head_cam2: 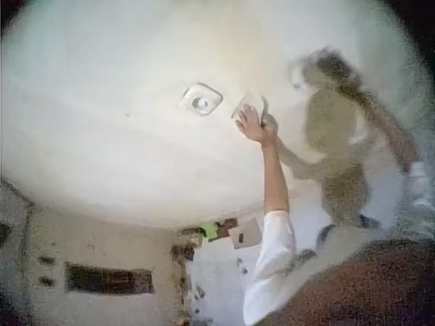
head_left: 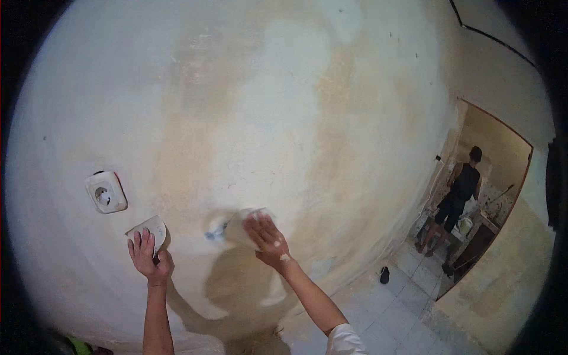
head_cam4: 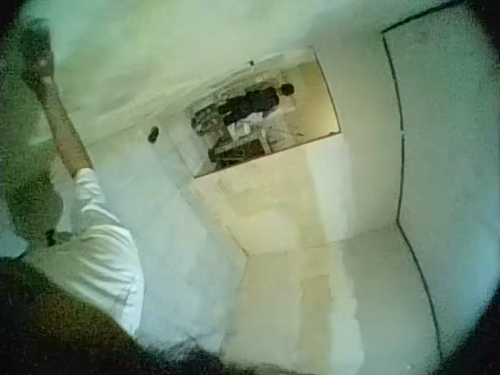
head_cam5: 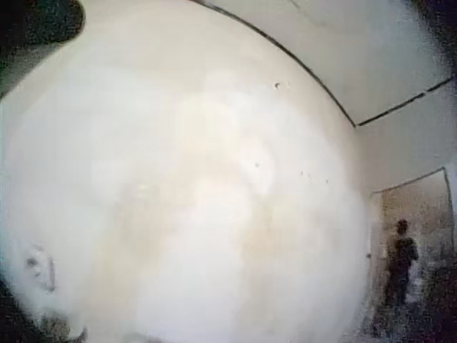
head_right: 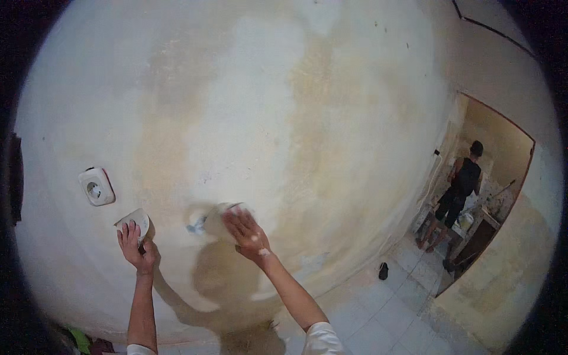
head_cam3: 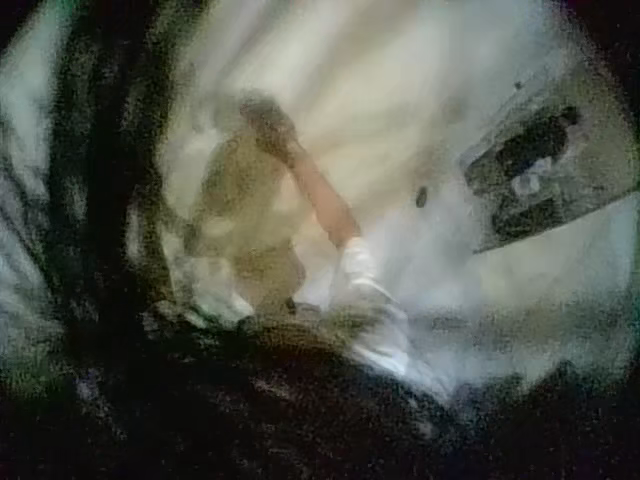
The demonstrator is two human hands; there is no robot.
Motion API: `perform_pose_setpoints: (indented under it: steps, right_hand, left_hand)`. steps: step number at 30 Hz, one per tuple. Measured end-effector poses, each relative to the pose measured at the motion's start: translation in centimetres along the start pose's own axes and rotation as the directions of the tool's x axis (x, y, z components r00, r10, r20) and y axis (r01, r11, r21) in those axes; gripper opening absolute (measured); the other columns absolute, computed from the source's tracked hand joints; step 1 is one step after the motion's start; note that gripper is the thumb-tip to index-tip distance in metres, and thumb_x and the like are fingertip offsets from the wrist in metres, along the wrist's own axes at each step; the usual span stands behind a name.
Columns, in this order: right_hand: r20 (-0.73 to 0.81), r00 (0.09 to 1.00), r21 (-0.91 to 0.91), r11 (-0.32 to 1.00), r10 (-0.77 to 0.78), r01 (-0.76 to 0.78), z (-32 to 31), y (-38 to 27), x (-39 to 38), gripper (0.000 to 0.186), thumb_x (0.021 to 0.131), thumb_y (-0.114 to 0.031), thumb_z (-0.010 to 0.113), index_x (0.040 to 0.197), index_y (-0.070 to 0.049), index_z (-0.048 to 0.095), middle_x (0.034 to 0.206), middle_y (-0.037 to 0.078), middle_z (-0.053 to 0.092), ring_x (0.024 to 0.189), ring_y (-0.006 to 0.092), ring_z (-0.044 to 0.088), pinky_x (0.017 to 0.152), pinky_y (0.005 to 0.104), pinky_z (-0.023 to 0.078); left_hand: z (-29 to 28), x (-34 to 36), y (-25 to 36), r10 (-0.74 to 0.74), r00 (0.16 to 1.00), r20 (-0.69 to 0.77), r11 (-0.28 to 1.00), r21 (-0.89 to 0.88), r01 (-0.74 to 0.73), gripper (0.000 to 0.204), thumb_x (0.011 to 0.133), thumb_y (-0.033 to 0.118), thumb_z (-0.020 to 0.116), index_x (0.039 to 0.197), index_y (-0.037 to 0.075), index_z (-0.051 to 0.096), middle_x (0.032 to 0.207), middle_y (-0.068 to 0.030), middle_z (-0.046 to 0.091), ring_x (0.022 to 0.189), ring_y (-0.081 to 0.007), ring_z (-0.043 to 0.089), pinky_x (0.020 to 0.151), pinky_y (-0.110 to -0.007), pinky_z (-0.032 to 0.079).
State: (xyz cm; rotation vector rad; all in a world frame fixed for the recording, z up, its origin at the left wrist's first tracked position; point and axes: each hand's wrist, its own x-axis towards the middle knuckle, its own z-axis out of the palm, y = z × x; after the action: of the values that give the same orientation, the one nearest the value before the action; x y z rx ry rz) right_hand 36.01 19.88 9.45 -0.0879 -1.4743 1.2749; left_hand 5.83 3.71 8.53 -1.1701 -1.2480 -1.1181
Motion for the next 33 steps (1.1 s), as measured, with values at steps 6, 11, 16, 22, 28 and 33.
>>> perform_pose_setpoints:
  steps: [6,11,16,22,28,33]
  right_hand:
    - [0.239,0.832,-0.916,0.169,-0.501,0.364,-4.4,-5.2,6.5,0.061,0.071,-0.002,0.063,0.13,-0.002,0.048,0.142,0.016,0.04,0.134,0.0308,0.033,0.112,0.0424,0.025]
    - [-0.34,0.654,-0.838,0.533,-0.675,0.114,2.6,-9.0,11.7,0.055,0.075,0.006,0.05,0.13,0.002,0.047,0.145,0.019,0.034,0.137,0.0312,0.028,0.113,0.0424,0.02]
    - [0.584,0.748,-0.769,0.079,-0.314,0.634,7.3,-8.1,9.2,0.076,0.057,0.007,0.057,0.132,-0.001,0.047,0.142,0.016,0.04,0.135,0.03,0.033,0.112,0.0476,0.025]
    - [0.015,0.691,-0.939,0.227,-0.723,0.259,-1.0,-10.2,12.9,0.059,0.071,0.012,0.044,0.129,0.002,0.05,0.136,0.018,0.048,0.133,0.0337,0.036,0.112,0.0415,0.024]
    - [0.122,0.664,-0.914,0.178,-0.738,0.366,4.7,-7.6,11.0,0.061,0.074,0.009,0.044,0.134,-0.001,0.045,0.139,0.02,0.042,0.133,0.0356,0.035,0.111,0.0457,0.024]
    - [0.66,0.641,-0.701,-0.015,-0.391,0.713,4.4,-8.9,10.6,0.072,0.057,0.008,0.05,0.128,-0.002,0.05,0.135,0.018,0.048,0.129,0.034,0.042,0.109,0.0492,0.03]
  left_hand:
    - [0.1,-0.3,0.8,-0.022,1.0,-0.001,1.0,-0.021,0.022,0.038,0.084,0.022,0.05,0.118,0.006,0.058,0.124,-0.0141,0.058,0.122,-0.0377,0.048,0.105,-0.055,0.027]
    - [0.2,-0.2,0.9,-0.004,1.0,-0.017,1.0,-0.013,0.004,0.043,0.076,0.013,0.05,0.117,0.006,0.058,0.124,-0.0131,0.059,0.122,-0.0358,0.049,0.107,-0.053,0.026]
    - [-0.2,-0.4,0.8,-0.006,1.0,0.0,1.0,-0.006,0.006,0.042,0.075,0.013,0.051,0.116,0.006,0.058,0.123,-0.0129,0.06,0.122,-0.0351,0.049,0.106,-0.053,0.027]
    - [0.4,-0.2,0.9,-0.001,1.0,-0.017,1.0,0.0,0.001,0.044,0.074,0.013,0.051,0.117,0.006,0.058,0.124,-0.0131,0.059,0.122,-0.0346,0.05,0.106,-0.053,0.027]
    - [0.0,-0.3,0.8,-0.016,1.0,-0.002,1.0,-0.01,0.016,0.043,0.074,0.014,0.051,0.116,0.006,0.058,0.124,-0.0127,0.059,0.121,-0.0347,0.05,0.106,-0.053,0.027]
    - [0.1,-0.4,0.6,-0.011,1.0,0.002,1.0,-0.007,0.011,0.043,0.073,0.012,0.052,0.116,0.006,0.058,0.123,-0.013,0.06,0.122,-0.0352,0.05,0.106,-0.053,0.027]
